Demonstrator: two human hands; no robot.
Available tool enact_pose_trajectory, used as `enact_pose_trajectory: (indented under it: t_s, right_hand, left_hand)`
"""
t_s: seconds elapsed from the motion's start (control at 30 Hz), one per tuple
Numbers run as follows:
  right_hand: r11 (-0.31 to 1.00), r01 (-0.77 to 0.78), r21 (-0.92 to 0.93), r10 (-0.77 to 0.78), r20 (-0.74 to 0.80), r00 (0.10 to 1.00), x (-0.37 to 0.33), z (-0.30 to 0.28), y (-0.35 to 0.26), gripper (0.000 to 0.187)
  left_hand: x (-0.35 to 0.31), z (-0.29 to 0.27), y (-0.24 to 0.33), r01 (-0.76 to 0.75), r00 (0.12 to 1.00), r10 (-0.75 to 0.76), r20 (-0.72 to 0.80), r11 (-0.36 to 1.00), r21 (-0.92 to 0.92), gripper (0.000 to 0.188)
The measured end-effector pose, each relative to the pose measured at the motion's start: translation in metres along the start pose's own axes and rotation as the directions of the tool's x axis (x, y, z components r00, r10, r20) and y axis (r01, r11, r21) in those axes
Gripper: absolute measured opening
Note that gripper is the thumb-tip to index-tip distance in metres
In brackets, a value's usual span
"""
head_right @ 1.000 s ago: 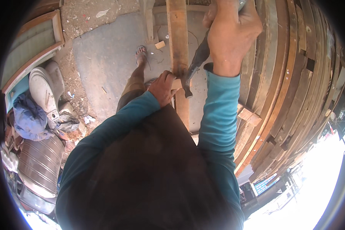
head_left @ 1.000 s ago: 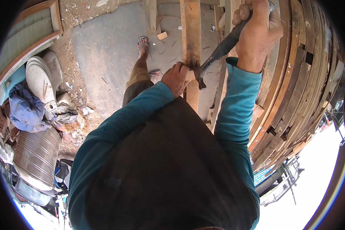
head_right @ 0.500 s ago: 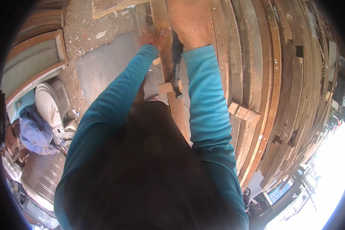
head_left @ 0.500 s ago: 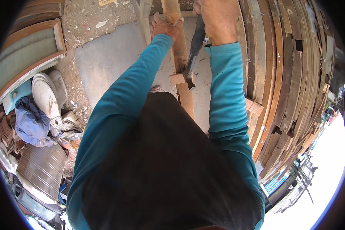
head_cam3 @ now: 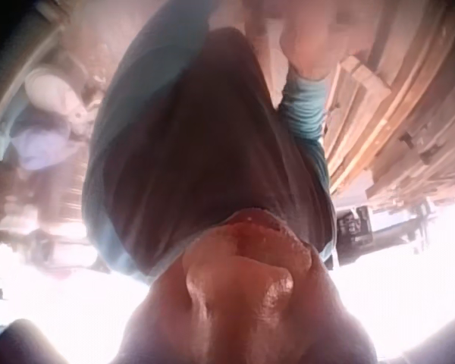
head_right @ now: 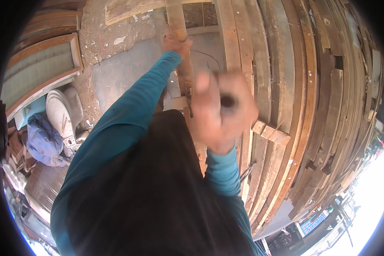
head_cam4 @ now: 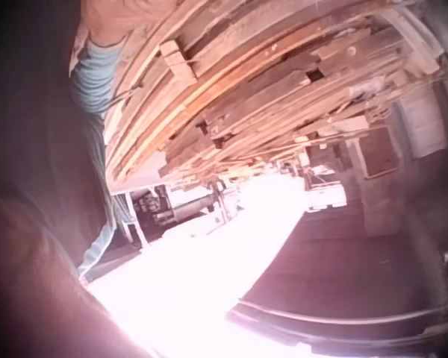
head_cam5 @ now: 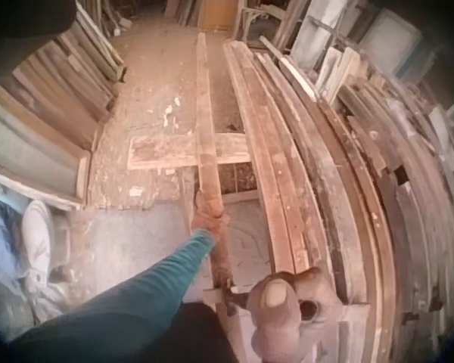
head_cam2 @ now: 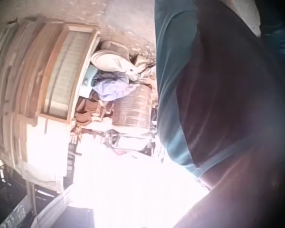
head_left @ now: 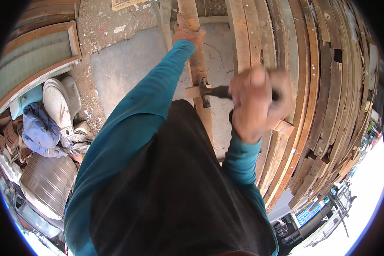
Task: The person removes nails from wooden planks using a hammer, placing a small wooden block under the hammer head for leverage and repositioning the planks by hand.
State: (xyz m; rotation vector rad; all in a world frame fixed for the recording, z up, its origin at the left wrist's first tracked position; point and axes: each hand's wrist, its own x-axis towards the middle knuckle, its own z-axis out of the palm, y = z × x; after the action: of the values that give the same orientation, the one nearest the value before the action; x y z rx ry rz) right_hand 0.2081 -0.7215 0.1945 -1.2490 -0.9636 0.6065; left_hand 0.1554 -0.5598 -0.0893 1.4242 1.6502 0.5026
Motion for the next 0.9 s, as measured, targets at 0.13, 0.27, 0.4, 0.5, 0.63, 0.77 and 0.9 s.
enact_pose_trajectory:
  t_s: [0.13, 0.27, 0.4, 0.5, 0.63, 0.77, 0.9]
  right_hand:
    - [0.922, 0.264, 0.284, -0.308, 0.124, 0.943, -0.100, -0.091, -0.027, 0.017]
    - [0.924, 0.265, 0.277, -0.305, 0.114, 0.945, -0.115, -0.139, -0.034, 0.018]
    - [0.935, 0.225, 0.274, -0.256, 0.081, 0.963, -0.155, -0.192, -0.048, 0.020]
    - [0.941, 0.253, 0.227, -0.295, 0.176, 0.939, -0.165, -0.208, -0.060, 0.019]
    - [0.950, 0.233, 0.208, -0.277, 0.221, 0.935, -0.166, -0.198, -0.066, 0.019]
    - [0.953, 0.224, 0.206, -0.269, 0.228, 0.936, -0.159, -0.174, -0.063, 0.022]
    - [0.972, 0.140, 0.188, -0.166, 0.135, 0.977, -0.149, -0.154, -0.056, 0.027]
  left_hand:
    - [0.003, 0.024, -0.020, -0.139, 0.989, 0.121, 0.090, 0.963, 0.232, 0.105]
    - [-0.048, 0.010, -0.043, -0.203, 0.849, 0.325, -0.416, 0.928, 0.312, 0.073]
    - [-0.221, -0.037, 0.011, -0.596, 0.750, 0.559, 0.355, 0.803, -0.006, 0.039]
    - [-0.253, -0.025, 0.008, -0.901, 0.413, 0.785, 0.463, 0.426, 0.081, 0.035]
    - [-0.221, -0.028, 0.004, -0.874, 0.409, 0.639, 0.651, 0.479, 0.080, 0.033]
    - [-0.200, -0.052, 0.016, -0.923, 0.342, 0.608, 0.717, 0.359, 0.136, 0.031]
    - [-0.186, -0.058, -0.005, -0.877, 0.266, 0.634, 0.726, 0.473, -0.091, 0.029]
